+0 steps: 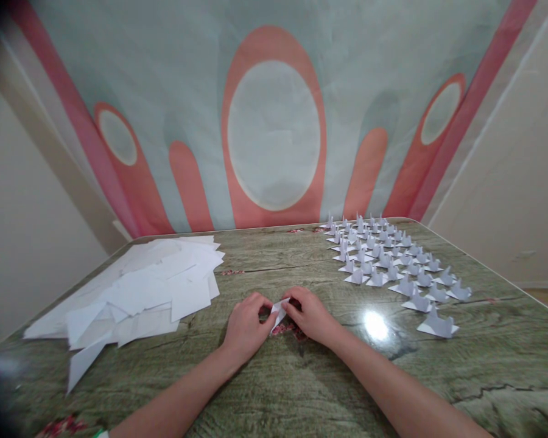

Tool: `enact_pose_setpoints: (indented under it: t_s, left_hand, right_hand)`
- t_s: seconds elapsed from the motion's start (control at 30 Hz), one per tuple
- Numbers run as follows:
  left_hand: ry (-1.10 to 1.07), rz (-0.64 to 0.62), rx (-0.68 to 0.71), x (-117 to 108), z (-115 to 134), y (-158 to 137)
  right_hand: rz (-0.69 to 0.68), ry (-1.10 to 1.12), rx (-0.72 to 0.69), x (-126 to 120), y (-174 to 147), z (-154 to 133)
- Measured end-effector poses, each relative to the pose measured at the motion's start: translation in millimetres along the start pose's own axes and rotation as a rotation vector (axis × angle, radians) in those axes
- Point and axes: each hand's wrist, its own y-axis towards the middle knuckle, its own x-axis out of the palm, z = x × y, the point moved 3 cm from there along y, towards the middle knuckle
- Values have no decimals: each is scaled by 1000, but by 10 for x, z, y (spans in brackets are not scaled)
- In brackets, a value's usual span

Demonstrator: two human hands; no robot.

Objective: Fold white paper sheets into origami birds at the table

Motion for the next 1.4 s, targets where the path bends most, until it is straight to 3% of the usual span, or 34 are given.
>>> enact_pose_setpoints:
  t_s: [0.53,0.93,1.4]
  left_hand:
    - [2,35,16,33,8,-20]
    - [115,-24,132,1,128,-59]
    - [143,-55,158,20,143,-55]
  right_hand:
    - [31,-113,-35,59,4,54]
    - [40,-201,-75,38,11,79]
    - [-17,-77,-58,-14,-17,22]
